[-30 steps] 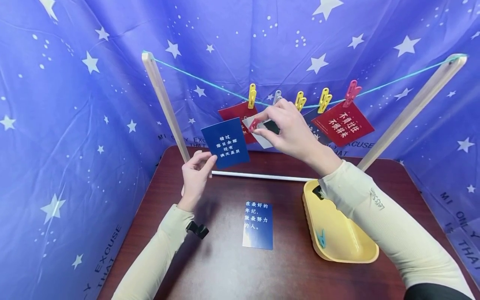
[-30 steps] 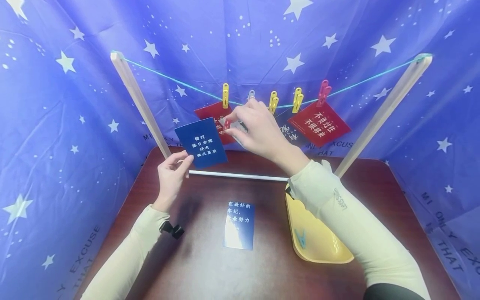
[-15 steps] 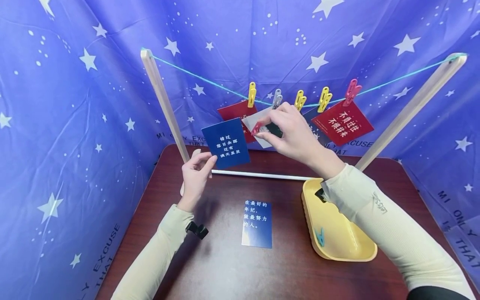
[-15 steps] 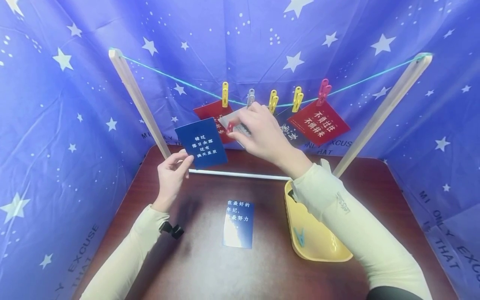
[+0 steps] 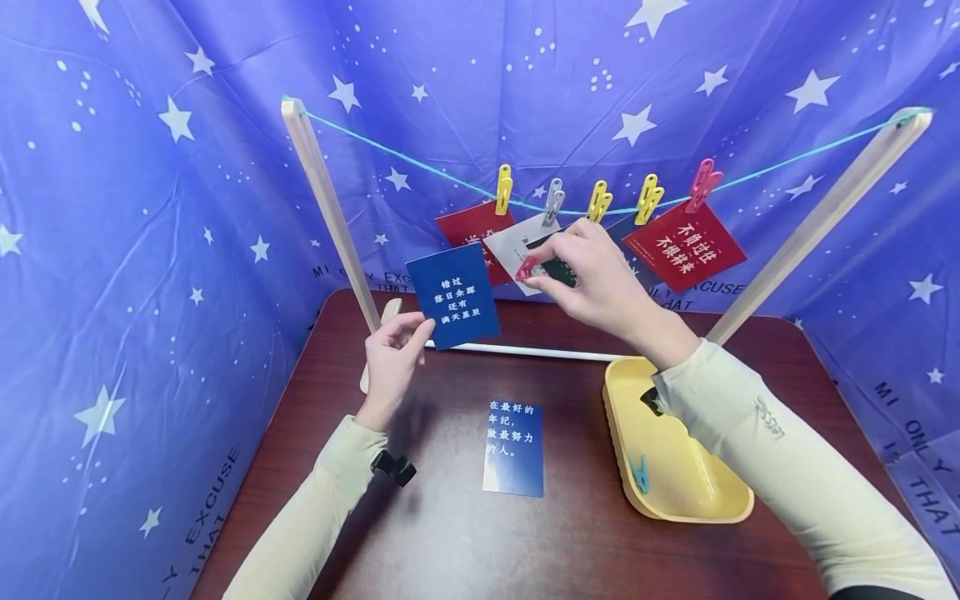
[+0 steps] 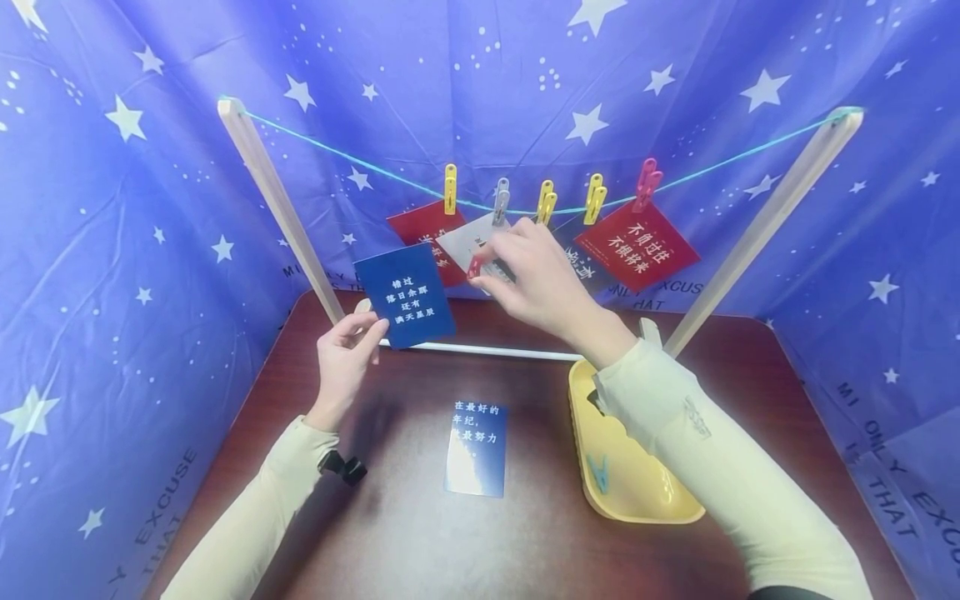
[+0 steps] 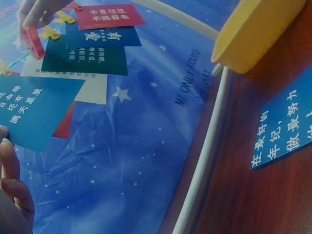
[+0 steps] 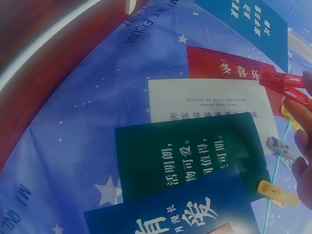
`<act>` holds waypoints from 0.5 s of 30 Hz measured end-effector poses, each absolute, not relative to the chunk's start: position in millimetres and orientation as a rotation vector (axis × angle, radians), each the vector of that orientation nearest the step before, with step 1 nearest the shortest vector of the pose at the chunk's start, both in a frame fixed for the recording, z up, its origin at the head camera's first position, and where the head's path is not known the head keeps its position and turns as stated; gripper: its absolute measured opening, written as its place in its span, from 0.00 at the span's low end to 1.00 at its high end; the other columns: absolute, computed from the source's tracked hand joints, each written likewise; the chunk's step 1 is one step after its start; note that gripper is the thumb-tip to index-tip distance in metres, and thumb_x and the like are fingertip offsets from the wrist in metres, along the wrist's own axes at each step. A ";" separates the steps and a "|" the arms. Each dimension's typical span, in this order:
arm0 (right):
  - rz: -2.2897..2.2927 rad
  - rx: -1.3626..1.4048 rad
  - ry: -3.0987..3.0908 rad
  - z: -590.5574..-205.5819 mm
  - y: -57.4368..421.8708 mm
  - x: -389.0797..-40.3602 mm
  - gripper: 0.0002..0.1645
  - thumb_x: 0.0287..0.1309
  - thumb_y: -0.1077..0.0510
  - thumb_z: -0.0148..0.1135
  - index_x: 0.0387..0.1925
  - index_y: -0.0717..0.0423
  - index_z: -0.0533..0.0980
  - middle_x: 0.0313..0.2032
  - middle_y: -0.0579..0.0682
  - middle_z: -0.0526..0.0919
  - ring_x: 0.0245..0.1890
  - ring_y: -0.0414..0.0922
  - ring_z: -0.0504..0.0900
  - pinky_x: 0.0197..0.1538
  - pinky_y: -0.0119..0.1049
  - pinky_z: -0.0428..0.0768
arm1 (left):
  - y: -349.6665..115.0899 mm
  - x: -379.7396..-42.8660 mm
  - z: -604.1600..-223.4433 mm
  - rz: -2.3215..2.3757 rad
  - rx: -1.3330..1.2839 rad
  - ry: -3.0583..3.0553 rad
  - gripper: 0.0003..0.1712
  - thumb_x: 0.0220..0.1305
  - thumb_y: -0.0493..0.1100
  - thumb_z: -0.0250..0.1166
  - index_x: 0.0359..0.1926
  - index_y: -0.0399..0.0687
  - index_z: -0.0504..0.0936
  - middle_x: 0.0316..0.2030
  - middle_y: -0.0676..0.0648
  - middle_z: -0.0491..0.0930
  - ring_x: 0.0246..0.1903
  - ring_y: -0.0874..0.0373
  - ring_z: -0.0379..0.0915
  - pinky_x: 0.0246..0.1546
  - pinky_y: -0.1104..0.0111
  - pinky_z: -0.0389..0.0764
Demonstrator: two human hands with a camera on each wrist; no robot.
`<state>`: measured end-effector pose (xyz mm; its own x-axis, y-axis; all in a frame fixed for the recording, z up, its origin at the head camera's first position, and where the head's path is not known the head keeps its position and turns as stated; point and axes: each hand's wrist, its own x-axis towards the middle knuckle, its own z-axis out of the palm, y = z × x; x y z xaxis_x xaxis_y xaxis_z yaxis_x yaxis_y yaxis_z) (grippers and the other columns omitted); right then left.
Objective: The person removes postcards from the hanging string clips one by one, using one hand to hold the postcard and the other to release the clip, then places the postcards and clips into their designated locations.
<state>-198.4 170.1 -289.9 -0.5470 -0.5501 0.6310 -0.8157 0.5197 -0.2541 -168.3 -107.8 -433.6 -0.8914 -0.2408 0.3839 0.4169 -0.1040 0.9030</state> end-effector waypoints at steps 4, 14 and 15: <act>0.741 1.097 -2.308 -293.5 175.8 -197.1 0.18 0.52 0.63 0.81 0.44 0.62 0.83 0.44 0.56 0.89 0.39 0.49 0.70 0.42 0.44 0.66 | -106.1 -166.7 -435.1 -2.028 -0.200 -1.758 0.10 0.63 0.26 0.70 0.43 0.22 0.83 0.24 0.59 0.83 0.13 0.62 0.66 0.15 0.75 0.69; 0.725 1.046 -2.351 -305.3 187.1 -195.3 0.19 0.52 0.62 0.81 0.44 0.60 0.83 0.42 0.54 0.88 0.41 0.49 0.71 0.43 0.44 0.67 | -101.5 -164.1 -438.5 -2.043 -0.211 -1.801 0.10 0.64 0.28 0.70 0.43 0.22 0.83 0.22 0.58 0.82 0.13 0.61 0.67 0.15 0.75 0.68; 0.725 1.041 -2.355 -306.0 187.8 -195.0 0.19 0.52 0.61 0.81 0.44 0.59 0.83 0.42 0.54 0.88 0.41 0.49 0.71 0.44 0.44 0.67 | -101.3 -163.8 -439.1 -2.047 -0.210 -1.802 0.10 0.64 0.28 0.70 0.43 0.22 0.83 0.23 0.58 0.83 0.13 0.62 0.67 0.15 0.75 0.68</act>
<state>-195.0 187.8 -306.0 -0.6065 -0.5267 0.5956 -0.7704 0.5744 -0.2766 -163.8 -101.3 -439.1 -0.9072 -0.1990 0.3706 0.3929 -0.0861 0.9155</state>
